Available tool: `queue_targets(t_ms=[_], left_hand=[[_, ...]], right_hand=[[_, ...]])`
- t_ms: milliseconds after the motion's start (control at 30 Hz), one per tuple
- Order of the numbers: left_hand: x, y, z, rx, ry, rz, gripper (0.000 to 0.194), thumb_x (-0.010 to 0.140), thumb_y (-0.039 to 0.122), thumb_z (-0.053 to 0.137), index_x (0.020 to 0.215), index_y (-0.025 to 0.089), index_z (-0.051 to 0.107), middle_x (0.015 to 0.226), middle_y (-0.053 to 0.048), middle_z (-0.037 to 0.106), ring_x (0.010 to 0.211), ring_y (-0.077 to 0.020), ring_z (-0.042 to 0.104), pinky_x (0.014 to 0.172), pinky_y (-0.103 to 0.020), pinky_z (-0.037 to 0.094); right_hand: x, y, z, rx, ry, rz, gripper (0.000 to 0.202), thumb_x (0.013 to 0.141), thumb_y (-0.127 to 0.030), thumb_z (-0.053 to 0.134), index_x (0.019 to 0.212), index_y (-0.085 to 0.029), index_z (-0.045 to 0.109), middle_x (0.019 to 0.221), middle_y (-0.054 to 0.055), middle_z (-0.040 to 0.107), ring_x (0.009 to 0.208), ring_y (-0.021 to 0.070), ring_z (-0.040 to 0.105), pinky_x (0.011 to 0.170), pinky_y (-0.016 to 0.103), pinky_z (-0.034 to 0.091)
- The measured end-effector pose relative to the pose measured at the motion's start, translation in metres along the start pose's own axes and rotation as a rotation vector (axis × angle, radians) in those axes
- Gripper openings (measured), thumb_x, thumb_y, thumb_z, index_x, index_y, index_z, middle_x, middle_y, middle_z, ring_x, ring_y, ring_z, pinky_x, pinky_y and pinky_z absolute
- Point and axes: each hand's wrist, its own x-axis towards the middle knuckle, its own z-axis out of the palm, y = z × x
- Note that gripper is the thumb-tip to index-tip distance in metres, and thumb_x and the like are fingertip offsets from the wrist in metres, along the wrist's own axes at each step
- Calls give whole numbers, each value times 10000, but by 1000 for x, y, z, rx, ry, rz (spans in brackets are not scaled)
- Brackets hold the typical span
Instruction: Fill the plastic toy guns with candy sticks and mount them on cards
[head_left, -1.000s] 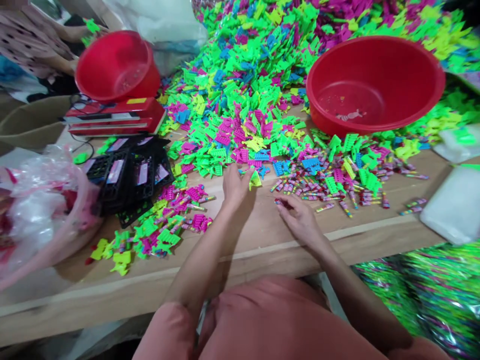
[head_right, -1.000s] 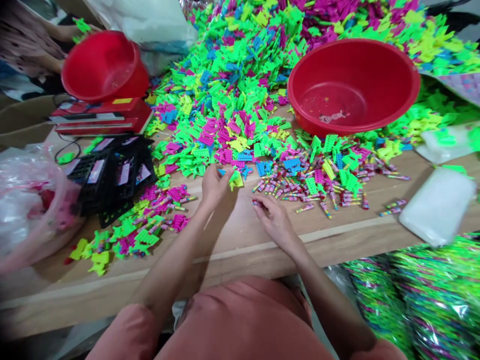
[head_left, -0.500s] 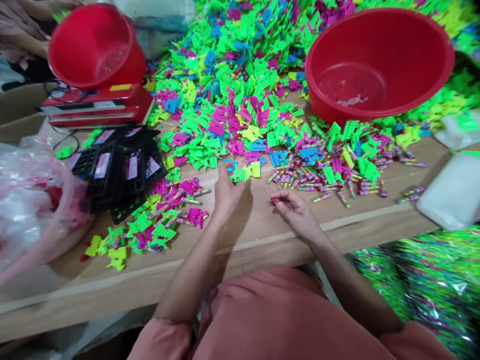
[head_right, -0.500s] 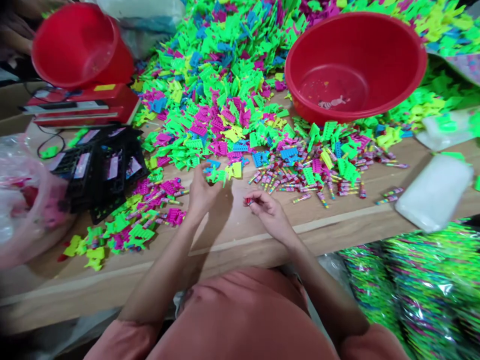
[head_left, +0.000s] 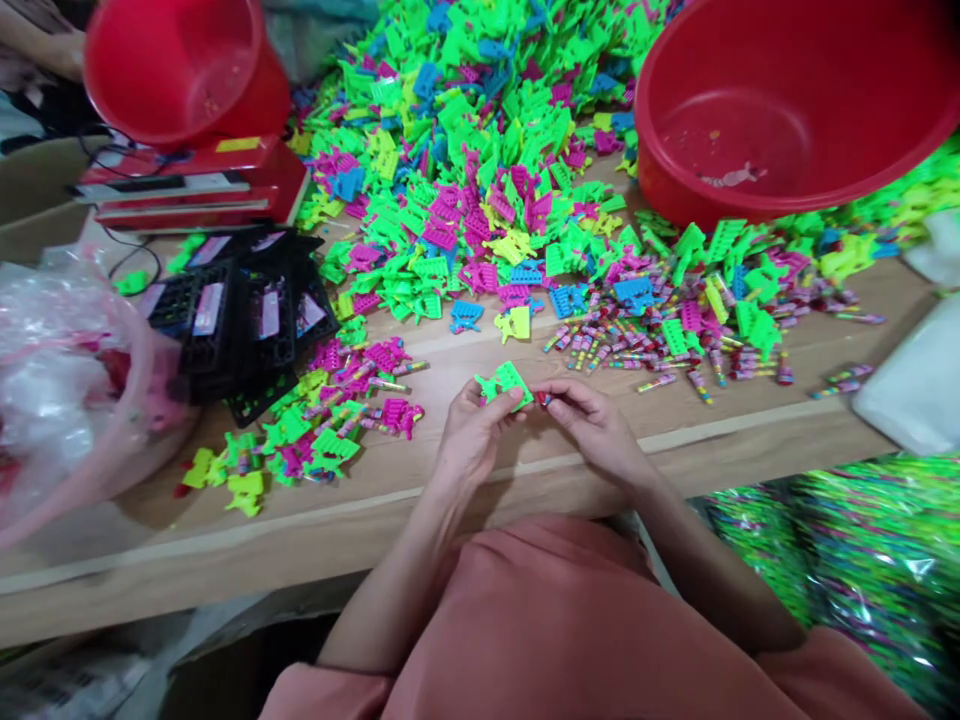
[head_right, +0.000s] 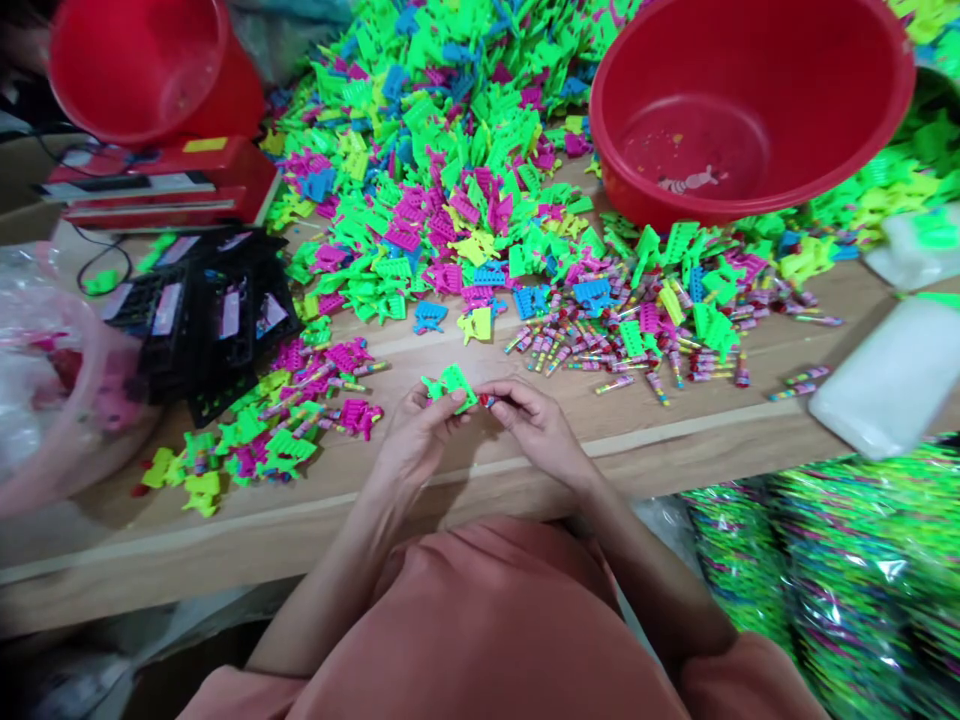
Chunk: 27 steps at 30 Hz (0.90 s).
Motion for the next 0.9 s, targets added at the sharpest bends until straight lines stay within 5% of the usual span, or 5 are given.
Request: queue_targets(t_ms=[233,900], left_hand=[[-3,-2,6,-12,63,100,596,581,241,918,1067,221,574,827,60,672,657,-86,638,603,-209,469],[-4,-18,6,134,141,171,485,629,331,894,963,206,565,757,57,610,614,-80,557,550,-194,437]], right_hand=[[3,-9,2,-118,-2,-110,248,1017,-327,622,1221,-276,752,1097,61,715,1081,216,660,957,376,540],[-1,-3,7,-367,19,-307,301,1019,-174,520,1187,-270,751,962,64,706,931,219,650,812,366,542]])
